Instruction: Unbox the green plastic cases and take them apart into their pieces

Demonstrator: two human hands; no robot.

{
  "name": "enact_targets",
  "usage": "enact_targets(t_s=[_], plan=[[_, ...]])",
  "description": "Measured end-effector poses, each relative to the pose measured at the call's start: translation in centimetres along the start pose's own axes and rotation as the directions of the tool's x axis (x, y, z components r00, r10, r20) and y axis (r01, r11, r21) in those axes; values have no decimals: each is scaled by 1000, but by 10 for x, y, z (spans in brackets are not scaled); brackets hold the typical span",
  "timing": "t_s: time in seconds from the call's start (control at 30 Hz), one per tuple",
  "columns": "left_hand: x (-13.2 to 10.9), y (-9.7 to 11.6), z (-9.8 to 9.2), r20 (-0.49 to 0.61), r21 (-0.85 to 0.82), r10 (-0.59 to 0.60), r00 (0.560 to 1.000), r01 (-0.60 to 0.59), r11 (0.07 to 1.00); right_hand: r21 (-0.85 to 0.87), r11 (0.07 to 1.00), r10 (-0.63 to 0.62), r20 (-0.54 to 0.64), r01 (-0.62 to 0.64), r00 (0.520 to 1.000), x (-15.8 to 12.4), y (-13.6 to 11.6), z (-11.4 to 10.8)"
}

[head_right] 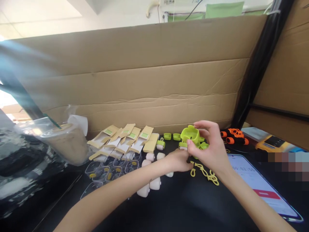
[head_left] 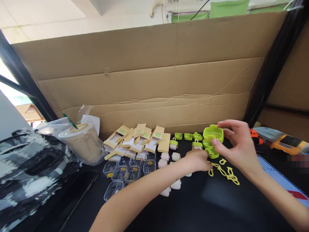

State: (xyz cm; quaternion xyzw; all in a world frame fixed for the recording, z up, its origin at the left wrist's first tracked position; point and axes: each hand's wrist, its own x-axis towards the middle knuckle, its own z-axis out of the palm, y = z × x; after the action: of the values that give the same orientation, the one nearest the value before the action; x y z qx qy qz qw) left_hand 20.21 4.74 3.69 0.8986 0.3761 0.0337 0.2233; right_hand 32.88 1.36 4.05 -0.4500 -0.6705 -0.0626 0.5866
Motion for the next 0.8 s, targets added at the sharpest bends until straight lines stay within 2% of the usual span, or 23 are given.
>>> enact_targets(t_s=[0.13,0.23,0.3,0.37,0.47,0.53,0.6,0.7,0.8], plan=[[-54,2,-8,-77,121,-28,997,38,992,-165,986,59,263,-15,963,22,20,26],[-100,-3,-14,-81,115,15,997,-6,993,-334,942,127,454,36,882,32,30,55],[-127,-8,-19,-35,99,137,990,-133,986,-439,895,194,547,82,814,32,32,72],[-149,-13,-24,27,116,322,946,-323,939,-520,845,255,598,126,760,30,33,85],[-171,-18,-27,50,151,441,896,-443,884,-593,785,314,632,180,708,23,33,96],[-178,-22,-23,-20,190,466,884,-454,870,-621,757,336,636,203,694,19,33,99],[-180,-28,-17,-142,238,504,852,-464,853,-641,737,343,629,215,698,16,31,99],[-177,-41,-7,-326,357,575,751,-465,810,-651,722,308,604,233,735,12,27,101],[-173,-54,-1,-414,518,648,639,-420,745,-612,743,226,611,272,758,13,25,110]])
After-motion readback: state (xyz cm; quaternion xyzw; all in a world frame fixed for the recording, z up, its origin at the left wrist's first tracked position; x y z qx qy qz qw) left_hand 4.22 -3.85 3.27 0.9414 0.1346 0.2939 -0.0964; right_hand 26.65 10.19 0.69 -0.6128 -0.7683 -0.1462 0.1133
